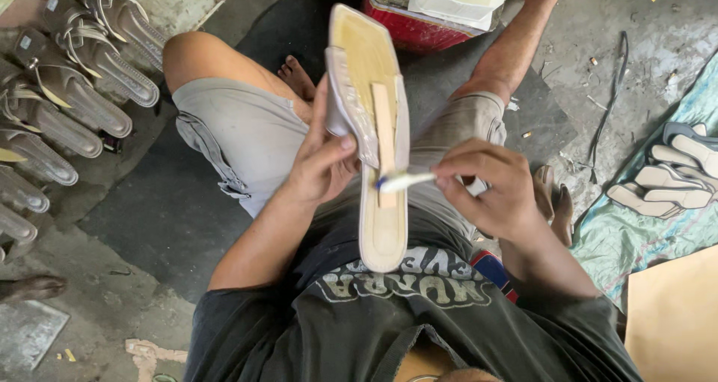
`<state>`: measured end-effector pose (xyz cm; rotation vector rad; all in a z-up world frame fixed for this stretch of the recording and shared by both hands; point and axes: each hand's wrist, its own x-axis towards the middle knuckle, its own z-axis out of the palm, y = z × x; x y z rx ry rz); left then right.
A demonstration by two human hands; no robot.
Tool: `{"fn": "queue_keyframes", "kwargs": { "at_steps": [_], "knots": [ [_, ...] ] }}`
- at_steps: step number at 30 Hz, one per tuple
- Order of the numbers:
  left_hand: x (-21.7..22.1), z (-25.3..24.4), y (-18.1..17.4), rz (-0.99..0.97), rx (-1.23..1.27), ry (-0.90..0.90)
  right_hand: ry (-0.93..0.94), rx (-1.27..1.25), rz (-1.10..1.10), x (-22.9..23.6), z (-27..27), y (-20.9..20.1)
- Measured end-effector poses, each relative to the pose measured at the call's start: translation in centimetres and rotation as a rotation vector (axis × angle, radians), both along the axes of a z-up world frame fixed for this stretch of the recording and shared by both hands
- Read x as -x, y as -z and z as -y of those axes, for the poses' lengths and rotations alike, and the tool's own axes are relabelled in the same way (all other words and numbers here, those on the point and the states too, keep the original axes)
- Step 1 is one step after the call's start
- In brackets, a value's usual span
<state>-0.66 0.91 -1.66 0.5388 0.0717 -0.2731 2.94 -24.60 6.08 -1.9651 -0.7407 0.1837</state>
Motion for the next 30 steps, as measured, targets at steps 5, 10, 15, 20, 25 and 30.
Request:
{"fn": "queue_keyframes", "kwargs": {
  "at_steps": [5,10,15,20,25,30],
  "knots": [
    [0.4,0.0,0.2,0.081,0.051,0.182,0.145,0.071,0.048,-1.9,-0.3,1.4],
    [0.1,0.5,0.2,0.083,-0.055,0.171,0.305,0.141,0.156,-2.5,-1.0,3.4],
    [-0.2,0.6,0.1,-0.026,-0.125,0.07,0.171,-0.064,0.055,-0.8,-0.8,3.1],
    [-0.7,0.7,-1.0,0.117,-0.298,-0.09,0.146,-0.07,0.089,0.0,-0.2,2.6],
    [-1.0,0.7,-2.0,0.103,-0.396,-0.164,0.18,0.026,0.121,1.0,0.2,1.5],
    [-0.6,0.9,-2.1,0.169,-0.531,-0.229,0.256,0.16,0.084,1.5,0.3,0.7]
  ]
}}
